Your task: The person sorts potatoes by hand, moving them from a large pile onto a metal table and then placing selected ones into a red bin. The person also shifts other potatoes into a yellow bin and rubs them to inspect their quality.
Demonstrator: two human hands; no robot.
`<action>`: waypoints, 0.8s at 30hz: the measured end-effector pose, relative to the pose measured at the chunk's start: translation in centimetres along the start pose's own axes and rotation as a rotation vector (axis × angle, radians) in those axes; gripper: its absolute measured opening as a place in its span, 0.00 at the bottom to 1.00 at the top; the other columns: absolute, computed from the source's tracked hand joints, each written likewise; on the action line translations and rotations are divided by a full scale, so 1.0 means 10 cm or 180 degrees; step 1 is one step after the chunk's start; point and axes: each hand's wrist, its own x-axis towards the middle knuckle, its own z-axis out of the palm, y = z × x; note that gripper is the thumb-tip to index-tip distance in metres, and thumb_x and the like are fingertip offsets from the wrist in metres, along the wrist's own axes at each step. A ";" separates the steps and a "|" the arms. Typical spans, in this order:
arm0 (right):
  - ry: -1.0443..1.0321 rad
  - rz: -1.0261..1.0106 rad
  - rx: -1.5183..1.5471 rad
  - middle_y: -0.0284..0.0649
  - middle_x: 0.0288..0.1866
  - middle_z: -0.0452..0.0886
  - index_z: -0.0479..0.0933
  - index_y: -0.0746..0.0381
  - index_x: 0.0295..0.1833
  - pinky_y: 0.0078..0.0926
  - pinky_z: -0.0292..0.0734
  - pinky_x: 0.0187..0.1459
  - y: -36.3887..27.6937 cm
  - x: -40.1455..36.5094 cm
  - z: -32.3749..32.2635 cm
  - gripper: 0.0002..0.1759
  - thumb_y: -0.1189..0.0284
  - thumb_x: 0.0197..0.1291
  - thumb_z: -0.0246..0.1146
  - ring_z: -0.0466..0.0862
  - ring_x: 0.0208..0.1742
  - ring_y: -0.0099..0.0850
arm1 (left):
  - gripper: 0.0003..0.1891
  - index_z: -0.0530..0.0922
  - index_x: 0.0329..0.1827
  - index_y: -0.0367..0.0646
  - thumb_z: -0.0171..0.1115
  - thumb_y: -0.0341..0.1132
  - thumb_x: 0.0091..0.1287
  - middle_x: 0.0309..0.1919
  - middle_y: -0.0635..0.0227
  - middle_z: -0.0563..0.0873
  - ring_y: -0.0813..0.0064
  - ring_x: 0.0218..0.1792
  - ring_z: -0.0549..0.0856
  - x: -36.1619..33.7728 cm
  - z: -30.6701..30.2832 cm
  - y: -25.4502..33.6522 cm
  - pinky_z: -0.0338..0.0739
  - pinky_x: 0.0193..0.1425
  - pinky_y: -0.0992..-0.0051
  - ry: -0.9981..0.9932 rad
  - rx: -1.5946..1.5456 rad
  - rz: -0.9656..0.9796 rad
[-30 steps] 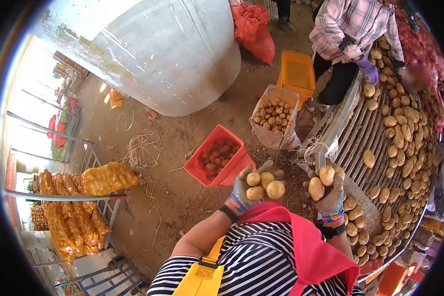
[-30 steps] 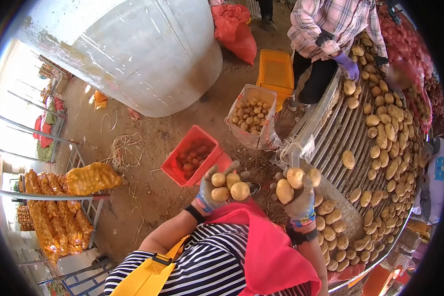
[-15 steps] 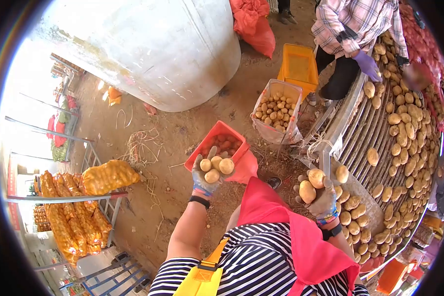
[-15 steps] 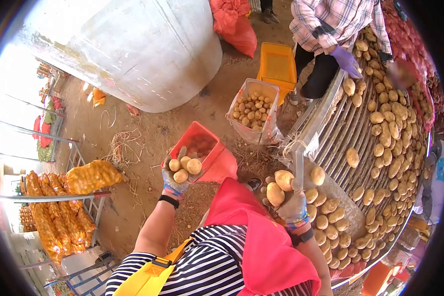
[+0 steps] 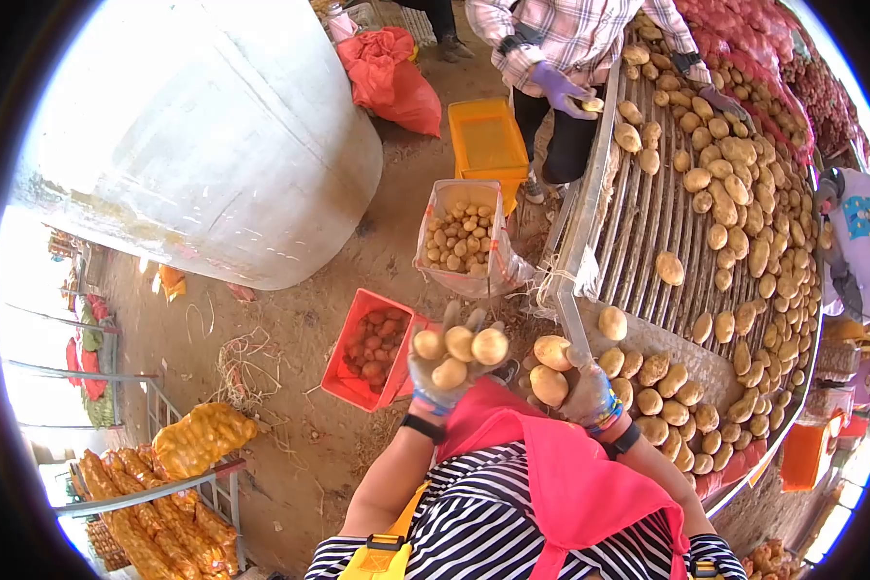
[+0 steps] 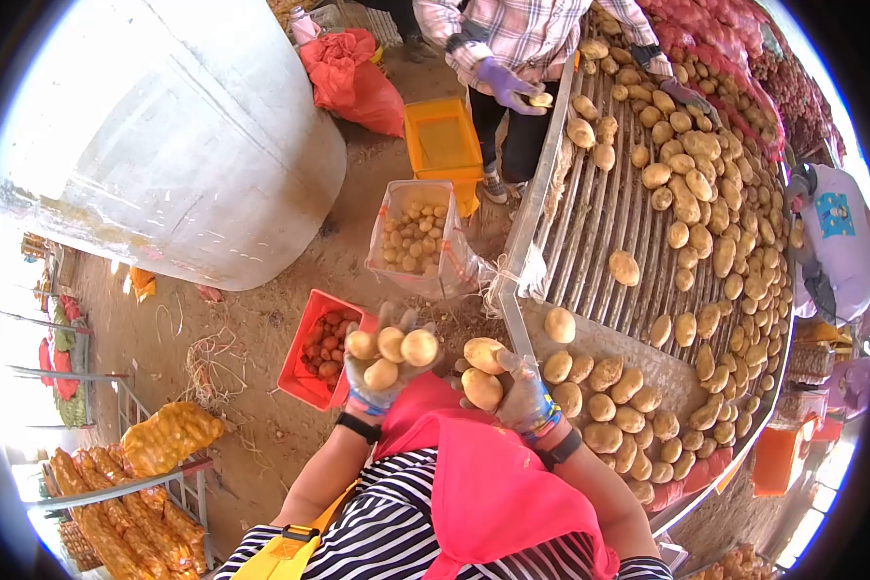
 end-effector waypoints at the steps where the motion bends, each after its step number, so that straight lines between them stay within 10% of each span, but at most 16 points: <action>1: 0.0001 -0.0004 0.0156 0.49 0.57 0.81 0.71 0.62 0.65 0.46 0.84 0.46 0.02 0.00 -0.05 0.31 0.51 0.66 0.58 0.84 0.51 0.47 | 0.39 0.63 0.77 0.55 0.41 0.68 0.69 0.76 0.55 0.63 0.41 0.75 0.61 0.07 0.03 -0.05 0.54 0.71 0.26 0.0024 -0.0021 -0.0083; 13: -0.0074 -0.0412 0.0146 0.45 0.53 0.81 0.70 0.62 0.66 0.30 0.77 0.33 -0.31 -0.36 -0.12 0.33 0.46 0.69 0.52 0.85 0.47 0.39 | 0.35 0.68 0.73 0.46 0.47 0.61 0.70 0.67 0.46 0.74 0.43 0.69 0.71 0.60 0.33 -0.49 0.63 0.70 0.36 0.0456 0.0586 -0.1091; 18: -0.0338 -0.0178 0.0098 0.41 0.66 0.76 0.67 0.64 0.72 0.32 0.70 0.66 -0.24 -0.36 -0.35 0.32 0.52 0.75 0.43 0.75 0.64 0.32 | 0.34 0.69 0.70 0.42 0.49 0.60 0.70 0.64 0.42 0.74 0.44 0.65 0.73 0.61 0.55 -0.65 0.61 0.73 0.44 0.0450 0.0313 -0.1868; 24: -0.0486 -0.0300 0.1248 0.46 0.63 0.75 0.70 0.61 0.66 0.46 0.70 0.66 -0.06 -0.37 -0.63 0.38 0.43 0.62 0.61 0.76 0.62 0.42 | 0.34 0.69 0.71 0.45 0.46 0.61 0.72 0.63 0.44 0.76 0.43 0.65 0.73 0.56 0.73 -0.71 0.64 0.71 0.43 0.0613 0.0148 -0.1989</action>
